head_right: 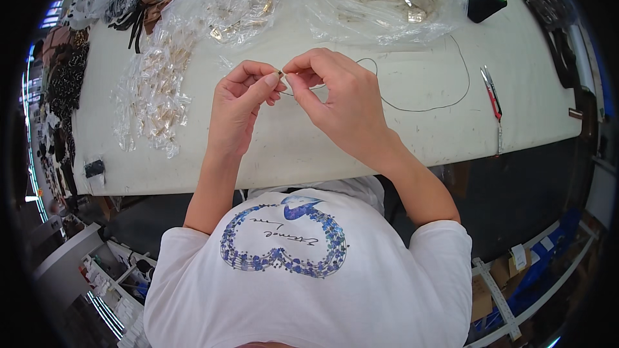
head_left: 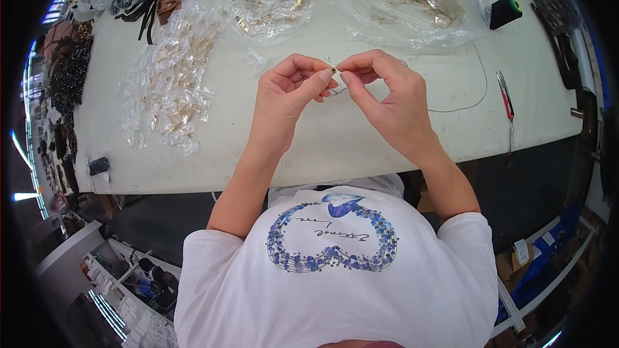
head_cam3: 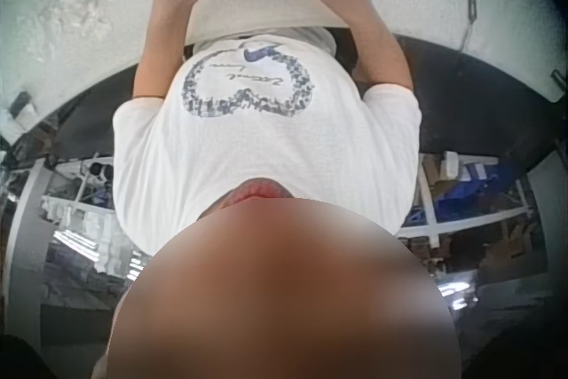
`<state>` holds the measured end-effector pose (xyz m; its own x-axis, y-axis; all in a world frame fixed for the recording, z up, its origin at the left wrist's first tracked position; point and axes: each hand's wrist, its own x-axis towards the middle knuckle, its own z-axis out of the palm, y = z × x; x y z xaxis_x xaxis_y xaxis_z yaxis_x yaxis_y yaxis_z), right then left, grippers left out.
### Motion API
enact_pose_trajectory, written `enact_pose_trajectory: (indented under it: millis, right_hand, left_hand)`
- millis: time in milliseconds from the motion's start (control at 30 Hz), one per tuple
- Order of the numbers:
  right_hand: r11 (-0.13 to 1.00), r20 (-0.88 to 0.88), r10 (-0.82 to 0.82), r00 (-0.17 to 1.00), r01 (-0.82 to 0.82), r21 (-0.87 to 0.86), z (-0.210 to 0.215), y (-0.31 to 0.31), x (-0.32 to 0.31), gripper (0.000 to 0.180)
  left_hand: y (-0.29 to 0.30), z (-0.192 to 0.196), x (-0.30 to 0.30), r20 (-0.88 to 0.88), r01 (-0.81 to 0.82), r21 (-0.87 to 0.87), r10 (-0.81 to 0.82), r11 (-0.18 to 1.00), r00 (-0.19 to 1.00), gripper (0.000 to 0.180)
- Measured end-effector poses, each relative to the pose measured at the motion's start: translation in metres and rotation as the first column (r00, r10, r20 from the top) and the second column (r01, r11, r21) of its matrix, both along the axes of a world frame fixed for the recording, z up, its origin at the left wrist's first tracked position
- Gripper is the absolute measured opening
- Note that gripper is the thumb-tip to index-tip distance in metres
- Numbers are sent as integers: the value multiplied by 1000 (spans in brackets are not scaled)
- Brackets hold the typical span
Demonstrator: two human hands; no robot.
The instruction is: Manually thread and assemble metal wire loops or hooks into small leather/fabric components on a cutting table.
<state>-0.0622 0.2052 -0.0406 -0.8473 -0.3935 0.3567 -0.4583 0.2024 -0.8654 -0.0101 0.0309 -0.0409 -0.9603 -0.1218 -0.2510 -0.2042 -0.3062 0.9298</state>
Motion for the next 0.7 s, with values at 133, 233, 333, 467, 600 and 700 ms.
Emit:
enact_pose_trajectory:
  millis: [133, 233, 333, 467, 600, 700]
  right_hand:
    - [1000, 38, 2, 999, -2, -3, 1, 0, 0, 6]
    - [1000, 66, 0, 998, 1, -15, 1, -1, -1, 4]
    - [1000, 101, -3, 995, 3, -1, 0, -1, -2, 3]
    - [1000, 81, -13, 997, 13, -5, -2, -1, -2, 2]
    - [1000, 76, -15, 997, 15, 1, -1, -2, -1, 3]
    - [1000, 65, -13, 998, 14, -7, -5, -2, -1, 4]
  left_hand:
    - [6, 1, 2, -75, -29, -133, 19, 991, 997, 13]
    - [7, 2, 3, -90, -28, -153, 15, 988, 996, 14]
    - [8, 3, 3, -84, -26, -159, 12, 987, 996, 15]
    - [10, 2, 3, -90, -33, -164, 18, 986, 996, 14]
    - [11, -2, 4, -151, -68, -281, 26, 957, 988, 12]
    - [14, -1, 4, -172, -87, -342, 29, 936, 985, 10]
